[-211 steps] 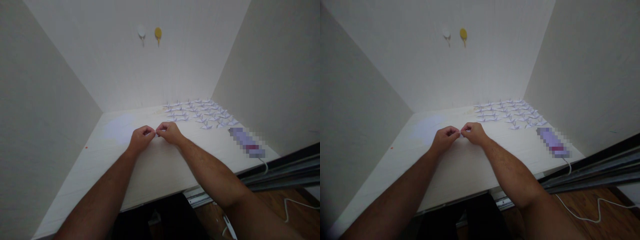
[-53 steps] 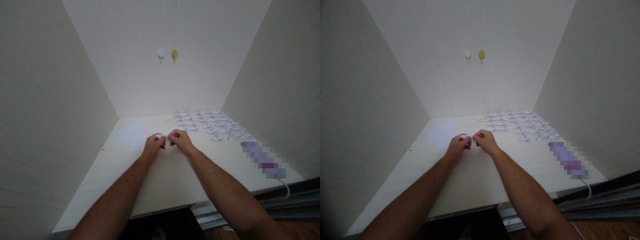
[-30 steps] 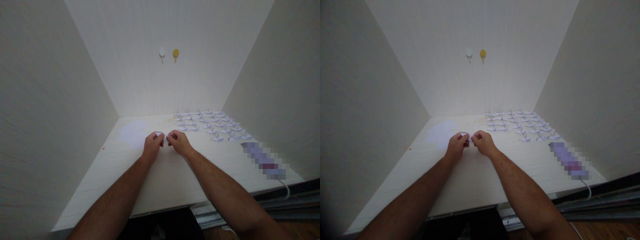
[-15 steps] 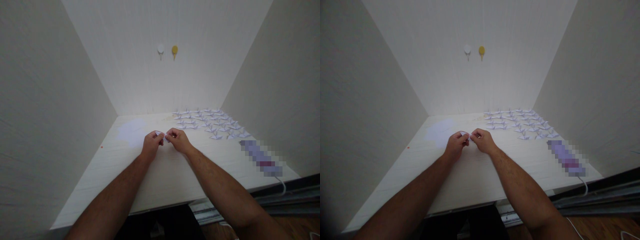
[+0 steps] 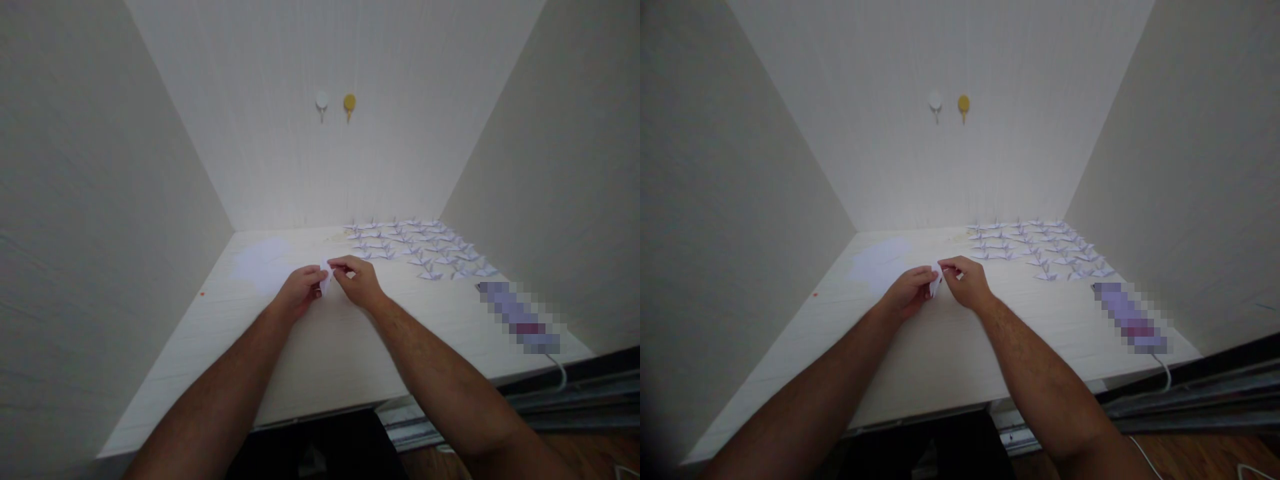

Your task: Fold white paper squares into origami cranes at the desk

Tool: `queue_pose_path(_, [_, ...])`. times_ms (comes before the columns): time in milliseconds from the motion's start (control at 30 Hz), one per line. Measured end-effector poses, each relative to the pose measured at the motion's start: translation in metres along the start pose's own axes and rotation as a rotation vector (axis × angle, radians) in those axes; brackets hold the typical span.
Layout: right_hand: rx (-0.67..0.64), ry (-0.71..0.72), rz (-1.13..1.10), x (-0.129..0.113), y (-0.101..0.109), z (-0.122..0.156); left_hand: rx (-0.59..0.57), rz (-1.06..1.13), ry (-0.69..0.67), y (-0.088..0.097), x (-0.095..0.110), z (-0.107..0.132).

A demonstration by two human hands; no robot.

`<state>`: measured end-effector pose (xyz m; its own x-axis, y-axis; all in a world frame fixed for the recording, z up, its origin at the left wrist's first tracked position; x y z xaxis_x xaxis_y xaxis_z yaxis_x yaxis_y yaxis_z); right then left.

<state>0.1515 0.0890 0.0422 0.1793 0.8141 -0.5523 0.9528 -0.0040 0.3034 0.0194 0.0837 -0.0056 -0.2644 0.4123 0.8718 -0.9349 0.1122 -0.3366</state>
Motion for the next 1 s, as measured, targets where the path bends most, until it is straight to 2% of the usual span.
queue_pose_path(133, [0.050,-0.223,-0.038,0.015,-0.001,0.006,0.167,-0.008,-0.096,0.008,0.005,0.002])
queue_pose_path(233, [0.039,-0.276,-0.027,0.017,-0.001,0.007,0.206,-0.041,-0.148,0.007,0.007,0.003])
queue_pose_path(600, [-0.072,-0.228,0.031,0.017,-0.005,0.005,0.360,-0.482,-0.315,0.005,0.029,0.017])
queue_pose_path(700, [-0.072,-0.234,0.049,0.019,-0.005,0.006,0.353,-0.490,-0.301,0.004,0.028,0.016])
queue_pose_path(900, [-0.105,-0.191,0.167,0.015,-0.003,0.005,0.243,-0.386,-0.200,0.000,0.018,0.010])
queue_pose_path(1000, [-0.148,-0.112,0.289,0.008,-0.004,0.005,0.274,-0.407,-0.149,-0.001,0.017,0.011])
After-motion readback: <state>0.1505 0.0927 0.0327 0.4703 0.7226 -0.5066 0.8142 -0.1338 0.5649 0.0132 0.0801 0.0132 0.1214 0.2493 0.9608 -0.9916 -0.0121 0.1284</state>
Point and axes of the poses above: each hand's wrist, its own z-axis away from the middle knuckle, its own y-axis out of the back of the hand, x = y × z, the point moved 7 cm from there along -z, towards the middle knuckle, and after that the axes turned 14 degrees about y, right-handed, at the moved point
